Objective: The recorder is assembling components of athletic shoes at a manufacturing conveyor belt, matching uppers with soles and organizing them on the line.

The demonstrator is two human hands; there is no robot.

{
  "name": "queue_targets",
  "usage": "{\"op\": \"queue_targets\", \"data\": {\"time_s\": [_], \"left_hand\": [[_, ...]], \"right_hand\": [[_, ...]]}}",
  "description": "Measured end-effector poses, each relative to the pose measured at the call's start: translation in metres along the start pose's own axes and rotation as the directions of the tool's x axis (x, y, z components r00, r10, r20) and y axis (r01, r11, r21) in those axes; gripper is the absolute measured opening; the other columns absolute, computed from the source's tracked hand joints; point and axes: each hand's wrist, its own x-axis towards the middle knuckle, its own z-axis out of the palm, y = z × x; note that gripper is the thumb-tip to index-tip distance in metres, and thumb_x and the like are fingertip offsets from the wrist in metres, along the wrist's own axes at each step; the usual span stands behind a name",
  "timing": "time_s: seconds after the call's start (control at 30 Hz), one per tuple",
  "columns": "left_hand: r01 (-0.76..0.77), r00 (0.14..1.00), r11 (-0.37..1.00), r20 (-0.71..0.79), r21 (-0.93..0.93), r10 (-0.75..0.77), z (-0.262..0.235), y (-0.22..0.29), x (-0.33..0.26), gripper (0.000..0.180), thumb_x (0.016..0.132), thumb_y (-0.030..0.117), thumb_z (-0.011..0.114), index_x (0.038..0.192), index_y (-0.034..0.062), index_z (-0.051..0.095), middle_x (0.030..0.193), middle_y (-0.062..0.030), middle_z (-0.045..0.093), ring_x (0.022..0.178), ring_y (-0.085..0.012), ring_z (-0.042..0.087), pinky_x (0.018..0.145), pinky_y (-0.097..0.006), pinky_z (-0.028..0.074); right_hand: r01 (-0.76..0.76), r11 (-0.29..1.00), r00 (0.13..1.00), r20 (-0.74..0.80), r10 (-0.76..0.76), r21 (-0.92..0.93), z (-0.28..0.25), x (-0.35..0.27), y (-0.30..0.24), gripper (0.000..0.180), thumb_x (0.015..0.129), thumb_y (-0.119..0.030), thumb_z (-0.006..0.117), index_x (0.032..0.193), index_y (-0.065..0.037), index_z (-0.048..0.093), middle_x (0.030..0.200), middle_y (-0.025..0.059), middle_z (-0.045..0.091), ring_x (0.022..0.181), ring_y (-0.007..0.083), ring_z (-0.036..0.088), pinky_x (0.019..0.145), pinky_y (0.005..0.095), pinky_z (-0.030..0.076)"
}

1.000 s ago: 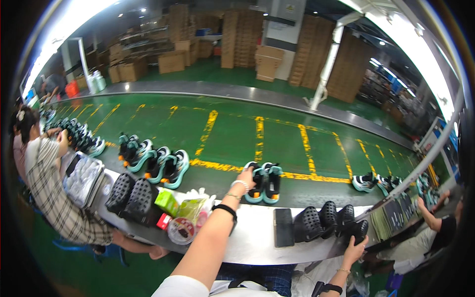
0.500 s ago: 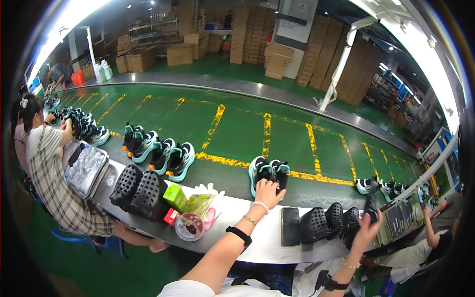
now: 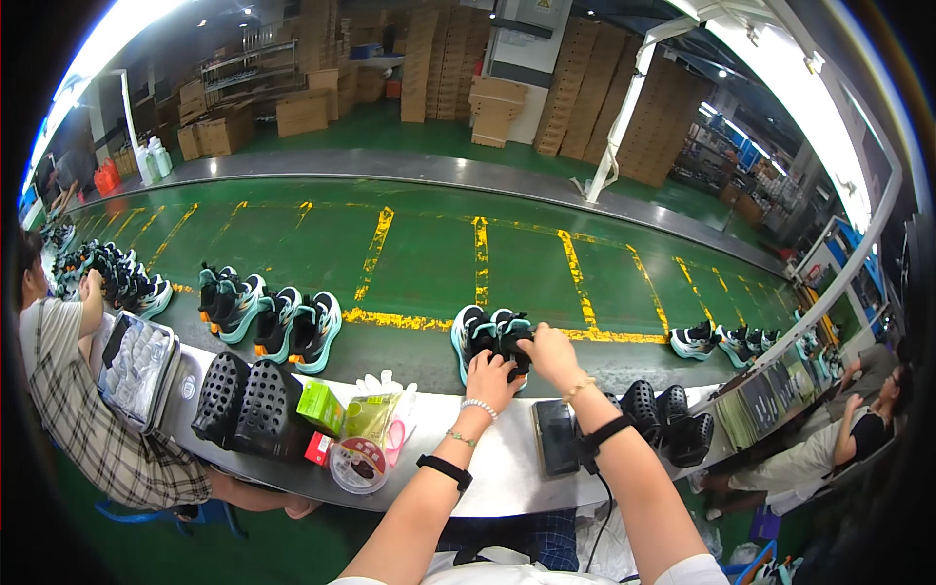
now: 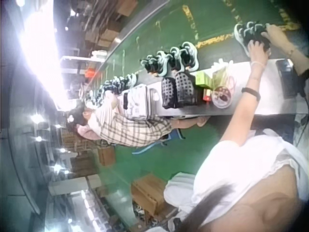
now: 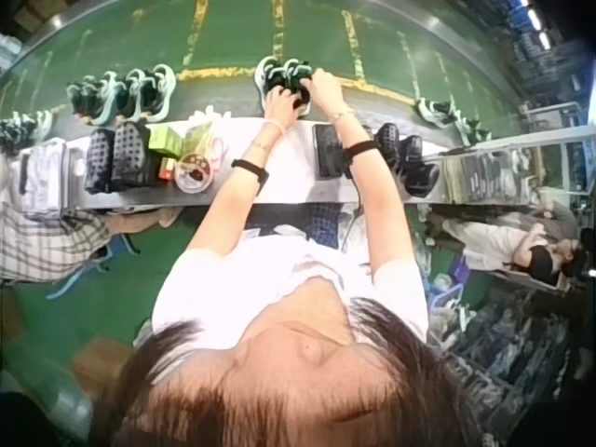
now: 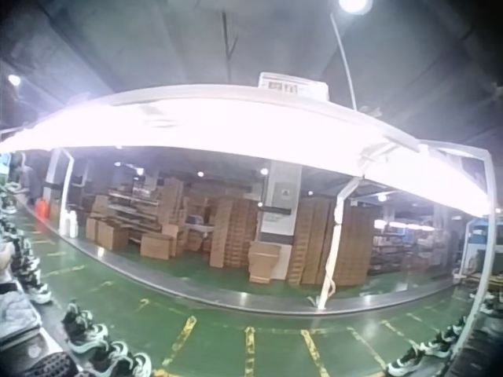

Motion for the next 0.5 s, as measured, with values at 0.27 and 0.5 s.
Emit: {"op": "queue_targets", "data": {"time_s": [0.27,0.5], "left_hand": [[0.003,1.000,1.000,-0.017,-0.029,-0.003,0.002,-0.003,0.000,0.032,0.076,0.036,0.069,0.098,0.0120,0.070,0.101,-0.0067,0.062,0.116,-0.0317,0.045,0.101,-0.045,0.034],[-0.017,0.995,0.999,-0.102,-0.035,0.013,0.001,-0.012,-0.002,0.026,0.070,0.025,0.072,0.088,0.0079,0.066,0.094,-0.0073,0.059,0.111,-0.0305,0.048,0.099,-0.044,0.036]], "right_hand": [[0.069,0.955,0.995,-0.046,-0.086,-0.287,0.050,0.012,-0.006,0.033,0.080,-0.038,0.069,0.084,-0.006,0.060,0.072,0.0114,0.066,0.070,0.0256,0.068,0.060,0.0344,0.054],[-0.178,0.966,0.979,0.069,0.194,-0.186,0.068,0.022,-0.026,0.013,0.080,-0.015,0.061,0.079,-0.005,0.070,0.085,0.0143,0.070,0.083,0.0274,0.070,0.070,0.0370,0.057]]}}
